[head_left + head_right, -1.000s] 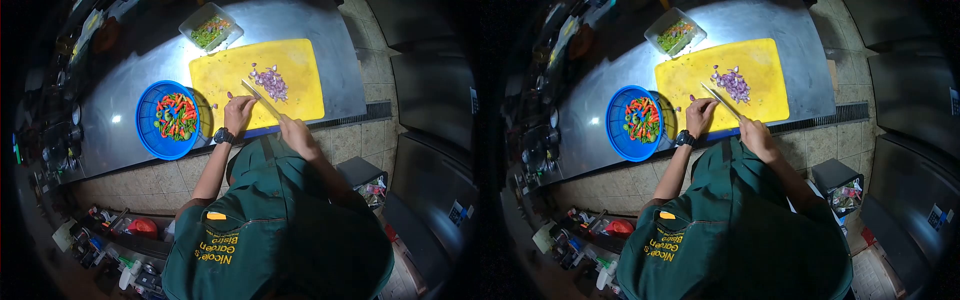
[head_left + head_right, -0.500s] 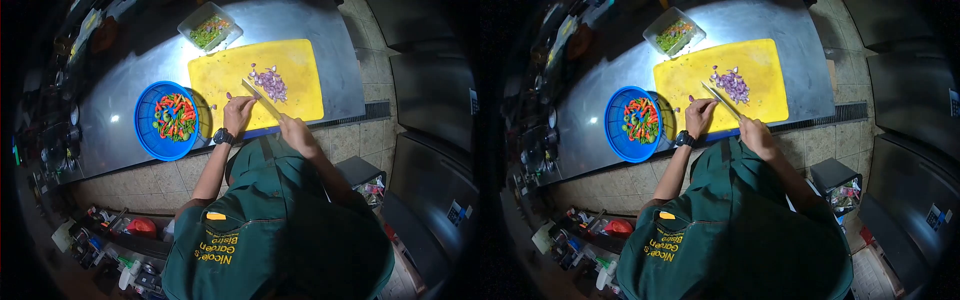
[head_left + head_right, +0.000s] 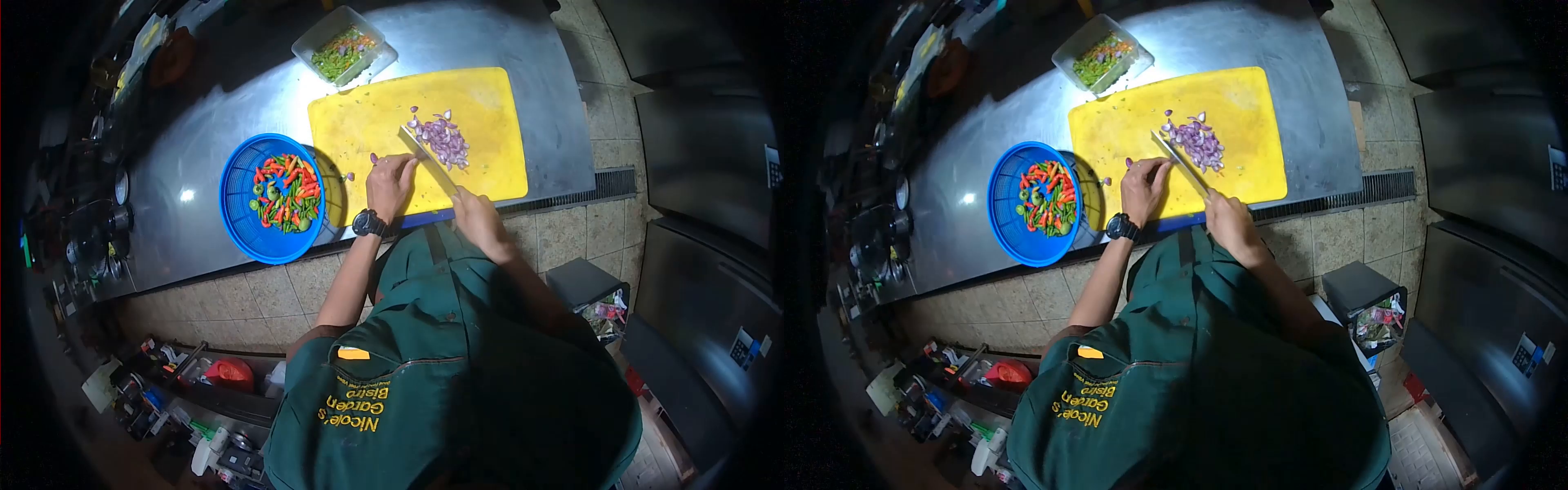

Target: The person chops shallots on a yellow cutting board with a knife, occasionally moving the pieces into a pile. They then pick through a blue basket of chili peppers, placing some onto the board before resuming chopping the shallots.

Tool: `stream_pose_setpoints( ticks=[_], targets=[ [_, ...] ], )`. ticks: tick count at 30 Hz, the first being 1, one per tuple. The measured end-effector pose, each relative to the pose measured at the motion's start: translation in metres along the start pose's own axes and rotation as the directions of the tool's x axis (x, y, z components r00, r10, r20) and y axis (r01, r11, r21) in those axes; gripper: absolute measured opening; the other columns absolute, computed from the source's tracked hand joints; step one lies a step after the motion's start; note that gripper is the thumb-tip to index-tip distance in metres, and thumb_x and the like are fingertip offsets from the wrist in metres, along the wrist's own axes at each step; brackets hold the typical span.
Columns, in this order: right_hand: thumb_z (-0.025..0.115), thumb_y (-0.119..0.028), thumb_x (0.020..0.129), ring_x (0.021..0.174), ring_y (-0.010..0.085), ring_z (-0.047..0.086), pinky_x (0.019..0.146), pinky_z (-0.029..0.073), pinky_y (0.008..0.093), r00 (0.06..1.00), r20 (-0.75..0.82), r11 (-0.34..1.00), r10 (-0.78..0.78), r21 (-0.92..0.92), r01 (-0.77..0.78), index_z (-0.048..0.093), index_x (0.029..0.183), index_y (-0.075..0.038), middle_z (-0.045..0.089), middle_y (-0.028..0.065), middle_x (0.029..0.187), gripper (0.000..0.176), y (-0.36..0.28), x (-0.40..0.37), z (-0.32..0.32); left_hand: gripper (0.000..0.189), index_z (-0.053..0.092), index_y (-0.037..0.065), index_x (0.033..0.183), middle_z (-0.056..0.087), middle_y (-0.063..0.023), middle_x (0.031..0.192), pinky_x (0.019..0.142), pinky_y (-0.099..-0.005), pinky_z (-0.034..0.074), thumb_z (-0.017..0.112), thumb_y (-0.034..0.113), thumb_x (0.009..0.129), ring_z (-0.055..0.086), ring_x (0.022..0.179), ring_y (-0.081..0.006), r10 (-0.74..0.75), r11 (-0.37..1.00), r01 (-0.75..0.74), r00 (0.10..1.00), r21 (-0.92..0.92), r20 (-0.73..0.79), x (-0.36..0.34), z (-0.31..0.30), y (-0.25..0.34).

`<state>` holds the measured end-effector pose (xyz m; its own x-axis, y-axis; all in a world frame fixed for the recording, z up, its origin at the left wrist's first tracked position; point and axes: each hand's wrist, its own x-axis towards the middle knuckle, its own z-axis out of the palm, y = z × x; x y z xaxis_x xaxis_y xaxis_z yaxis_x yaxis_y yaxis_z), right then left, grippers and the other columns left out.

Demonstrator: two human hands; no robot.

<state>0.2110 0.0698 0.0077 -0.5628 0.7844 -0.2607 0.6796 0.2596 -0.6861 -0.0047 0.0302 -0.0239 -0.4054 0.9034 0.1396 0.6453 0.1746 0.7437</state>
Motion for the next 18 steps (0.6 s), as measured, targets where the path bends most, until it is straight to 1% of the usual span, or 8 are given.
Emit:
stream_pose_setpoints(
  ticks=[3,5,8,10,11,14,16,18],
  targets=[
    [0.058,-0.015,0.102,0.082,0.0515,0.069,0.074,0.056,0.0577,0.993,-0.101,0.998,-0.058,0.021,0.06,0.068,0.118,0.005,0.068,0.0326,0.084,0.028,0.006,-0.01,-0.003,0.013,0.079,0.007,0.099,0.077,-0.0141,0.093,0.079,-0.042,0.057,0.076,0.019,0.094,0.072,0.086,-0.0339,-0.039,0.998,0.038,0.999,0.049,0.018,0.004,0.004,0.004],
    [0.059,-0.014,0.102,0.081,0.0512,0.069,0.074,0.056,0.0572,0.984,-0.147,0.995,-0.096,0.027,0.101,0.069,0.118,0.006,0.068,0.0327,0.084,0.027,0.004,-0.011,-0.006,0.013,0.08,0.007,0.098,0.077,-0.0143,0.094,0.078,-0.042,0.057,0.077,0.019,0.093,0.072,0.086,-0.0332,0.039,0.999,-0.039,0.999,0.004,0.016,0.006,0.004,-0.002],
    [0.059,-0.016,0.102,0.081,0.0512,0.069,0.075,0.056,0.057,0.989,-0.122,0.996,-0.081,0.028,0.085,0.069,0.118,0.005,0.068,0.0322,0.083,0.029,-0.002,-0.01,-0.012,0.012,0.08,0.007,0.097,0.077,-0.0147,0.095,0.077,-0.0419,0.057,0.078,0.018,0.092,0.073,0.087,-0.0327,0.051,0.998,-0.049,0.995,-0.032,0.08,0.007,-0.002,-0.01],
    [0.057,-0.017,0.103,0.08,0.0502,0.069,0.075,0.056,0.0565,0.999,-0.027,0.997,-0.04,-0.063,0.038,0.069,0.118,0.003,0.069,0.0304,0.083,0.028,-0.007,-0.009,-0.015,0.012,0.08,0.006,0.097,0.078,-0.0148,0.095,0.078,-0.042,0.057,0.078,0.017,0.092,0.073,0.088,-0.0325,0.064,0.998,-0.062,0.991,-0.024,0.116,0.009,-0.007,-0.011],
    [0.057,-0.017,0.103,0.08,0.0502,0.069,0.075,0.056,0.0565,0.999,-0.028,0.997,-0.04,-0.063,0.038,0.069,0.118,0.003,0.069,0.0304,0.083,0.028,-0.011,-0.008,-0.019,0.012,0.08,0.005,0.097,0.078,-0.0149,0.095,0.079,-0.042,0.057,0.078,0.016,0.092,0.073,0.088,-0.0323,0.076,0.997,-0.074,0.986,-0.018,0.148,0.01,-0.008,-0.011],
    [0.056,-0.017,0.103,0.079,0.049,0.069,0.075,0.057,0.0561,0.998,0.024,0.987,-0.055,-0.148,0.058,0.067,0.118,0.001,0.07,0.0291,0.083,0.025,-0.022,-0.006,-0.03,0.013,0.08,0.004,0.099,0.077,-0.016,0.092,0.076,-0.0378,0.057,0.079,0.014,0.092,0.072,0.081,-0.03,0.158,0.987,-0.156,0.979,-0.024,0.128,0.013,-0.008,-0.016],
    [0.055,-0.015,0.103,0.078,0.0475,0.07,0.075,0.057,0.0559,0.995,0.02,0.972,-0.102,-0.21,0.104,0.066,0.115,0.0,0.07,0.0285,0.083,0.021,-0.024,-0.007,-0.033,0.013,0.08,0.004,0.099,0.077,-0.0161,0.092,0.076,-0.0383,0.057,0.078,0.015,0.092,0.072,0.081,-0.0307,0.163,0.987,-0.16,0.977,-0.031,0.135,0.014,-0.008,-0.017],
    [0.055,-0.014,0.103,0.079,0.0476,0.07,0.074,0.057,0.0564,0.996,0.043,0.973,-0.084,-0.214,0.091,0.065,0.113,-0.001,0.07,0.0283,0.081,0.02,-0.018,-0.004,-0.025,0.013,0.079,0.004,0.099,0.077,-0.0163,0.091,0.077,-0.0389,0.057,0.078,0.015,0.092,0.072,0.081,-0.0313,0.163,0.987,-0.16,0.976,-0.036,0.143,0.014,-0.01,-0.016]
  ],
)
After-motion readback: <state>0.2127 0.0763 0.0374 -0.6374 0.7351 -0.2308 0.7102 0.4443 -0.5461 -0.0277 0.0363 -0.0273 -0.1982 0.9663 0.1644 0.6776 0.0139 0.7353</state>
